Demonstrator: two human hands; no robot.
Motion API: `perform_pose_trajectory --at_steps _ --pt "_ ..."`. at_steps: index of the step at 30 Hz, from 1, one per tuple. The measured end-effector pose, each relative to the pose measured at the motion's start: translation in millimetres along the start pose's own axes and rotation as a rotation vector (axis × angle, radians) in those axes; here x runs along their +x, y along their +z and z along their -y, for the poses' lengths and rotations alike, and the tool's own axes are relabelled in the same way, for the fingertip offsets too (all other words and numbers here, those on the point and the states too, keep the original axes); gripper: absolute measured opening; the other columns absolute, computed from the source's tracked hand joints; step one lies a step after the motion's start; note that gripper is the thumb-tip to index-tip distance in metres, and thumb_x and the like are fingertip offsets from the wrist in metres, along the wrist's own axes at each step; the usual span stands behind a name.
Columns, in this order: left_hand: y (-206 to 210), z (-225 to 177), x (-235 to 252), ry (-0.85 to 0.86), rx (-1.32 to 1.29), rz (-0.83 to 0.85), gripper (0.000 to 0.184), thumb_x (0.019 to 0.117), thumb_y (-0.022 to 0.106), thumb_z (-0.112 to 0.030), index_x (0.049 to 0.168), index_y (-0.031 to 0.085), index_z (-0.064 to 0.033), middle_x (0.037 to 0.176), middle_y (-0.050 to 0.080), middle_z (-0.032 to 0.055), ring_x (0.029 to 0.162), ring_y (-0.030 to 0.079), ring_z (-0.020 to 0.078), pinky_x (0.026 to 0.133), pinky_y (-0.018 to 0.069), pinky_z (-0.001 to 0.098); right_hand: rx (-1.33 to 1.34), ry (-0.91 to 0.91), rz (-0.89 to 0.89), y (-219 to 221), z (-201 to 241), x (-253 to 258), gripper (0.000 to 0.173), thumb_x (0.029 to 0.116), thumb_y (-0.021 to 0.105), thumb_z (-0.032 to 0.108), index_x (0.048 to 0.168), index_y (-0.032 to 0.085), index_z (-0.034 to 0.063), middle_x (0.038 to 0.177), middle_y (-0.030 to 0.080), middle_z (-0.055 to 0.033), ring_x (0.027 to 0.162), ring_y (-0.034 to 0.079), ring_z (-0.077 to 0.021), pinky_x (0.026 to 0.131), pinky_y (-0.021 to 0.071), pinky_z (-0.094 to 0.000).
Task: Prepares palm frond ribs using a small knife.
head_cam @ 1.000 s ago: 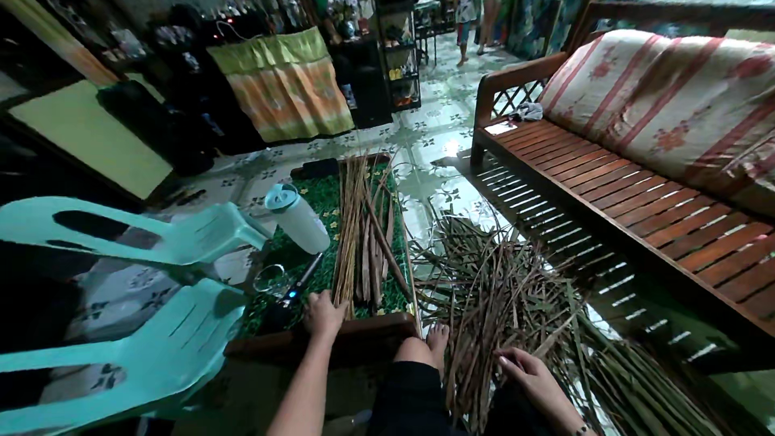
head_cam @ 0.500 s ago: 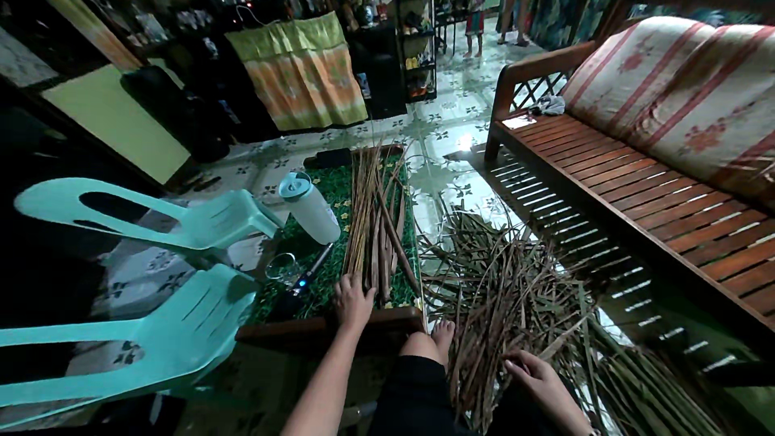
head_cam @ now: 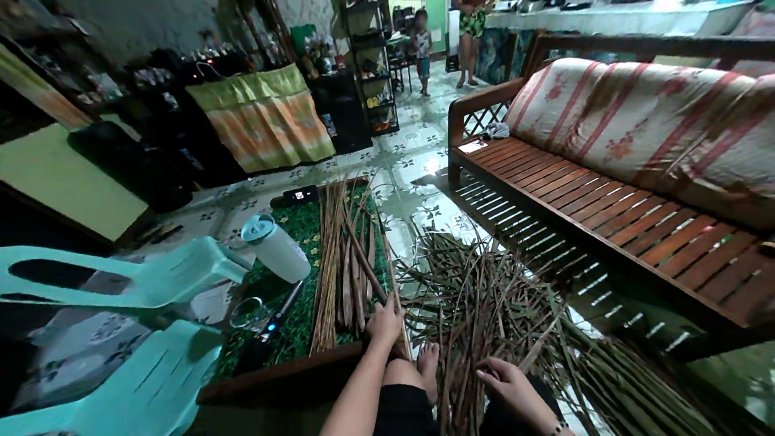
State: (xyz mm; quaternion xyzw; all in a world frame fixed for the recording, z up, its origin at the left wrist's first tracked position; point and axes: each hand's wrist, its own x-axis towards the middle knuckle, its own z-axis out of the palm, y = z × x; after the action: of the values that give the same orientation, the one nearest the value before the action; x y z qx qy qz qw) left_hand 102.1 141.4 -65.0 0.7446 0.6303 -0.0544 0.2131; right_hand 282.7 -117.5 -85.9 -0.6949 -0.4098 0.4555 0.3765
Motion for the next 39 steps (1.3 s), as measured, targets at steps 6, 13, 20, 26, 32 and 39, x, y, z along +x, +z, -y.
perform_pose_trajectory --at_steps 6,13,20,26,32,39 --pt "4.4 -10.0 5.2 -0.083 0.098 0.003 0.063 0.0966 0.065 -0.025 0.156 0.044 -0.022 0.153 0.046 0.0235 0.122 0.061 0.0432 0.097 0.0521 0.0589 -0.01 -0.03 0.013 0.8 4.4 0.4 0.029 0.1015 0.062 0.032 0.118 0.07 0.0085 0.083 0.062 -0.0053 0.069 0.055 -0.0138 0.069 0.0491 -0.0348" --pt "0.0 -14.4 -6.5 -0.011 -0.182 -0.048 0.048 0.0978 0.061 -0.018 0.144 0.057 -0.0057 0.143 0.056 0.0221 0.131 0.057 0.0374 0.108 0.0469 0.0557 -0.025 -0.043 0.025 1.1 7.8 1.0 0.03 0.1016 0.062 0.032 0.117 0.07 0.0082 0.088 0.065 -0.0065 0.073 0.059 -0.0152 0.073 0.0509 -0.037" --pt "-3.1 -24.2 -58.4 0.137 -0.657 -0.096 0.036 0.1048 0.053 -0.012 0.14 0.057 -0.0023 0.121 0.067 0.0209 0.087 0.072 0.027 0.077 0.0604 0.0442 -0.03 -0.059 0.035 2.2 10.2 0.4 0.03 0.1012 0.062 0.033 0.116 0.07 0.0085 0.086 0.064 -0.0059 0.072 0.059 -0.015 0.073 0.0511 -0.0371" --pt "8.1 -36.6 -140.7 0.078 -1.321 -0.083 0.075 0.1025 0.05 0.001 0.163 0.01 -0.0169 0.097 0.061 0.0188 0.055 0.065 0.0218 0.051 0.0594 0.0381 -0.037 -0.06 0.053 3.0 12.5 0.0 0.03 0.1014 0.062 0.033 0.117 0.069 0.0087 0.085 0.064 -0.0052 0.072 0.059 -0.0148 0.072 0.051 -0.0372" --pt "23.8 -40.3 -210.0 -0.032 -1.594 0.231 0.064 0.102 0.048 0.008 0.157 0.018 -0.0043 0.11 0.066 0.0208 0.08 0.073 0.0275 0.067 0.062 0.0387 -0.047 -0.098 0.051 3.7 15.9 -2.5 0.03 0.1016 0.061 0.031 0.118 0.069 0.0075 0.089 0.065 -0.0073 0.076 0.06 -0.0165 0.076 0.0514 -0.0391" --pt "20.0 -37.4 -272.0 0.046 -1.563 0.618 0.047 0.0991 0.05 0.008 0.143 0.034 -0.0015 0.108 0.07 0.0179 0.088 0.074 0.0285 0.078 0.0632 0.0414 0.27 -0.115 -0.011 1.5 22.5 -7.3 0.028 0.105 0.056 0.028 0.114 0.068 0.0046 0.079 0.063 -0.002 0.063 0.057 -0.0087 0.062 0.0509 -0.027"
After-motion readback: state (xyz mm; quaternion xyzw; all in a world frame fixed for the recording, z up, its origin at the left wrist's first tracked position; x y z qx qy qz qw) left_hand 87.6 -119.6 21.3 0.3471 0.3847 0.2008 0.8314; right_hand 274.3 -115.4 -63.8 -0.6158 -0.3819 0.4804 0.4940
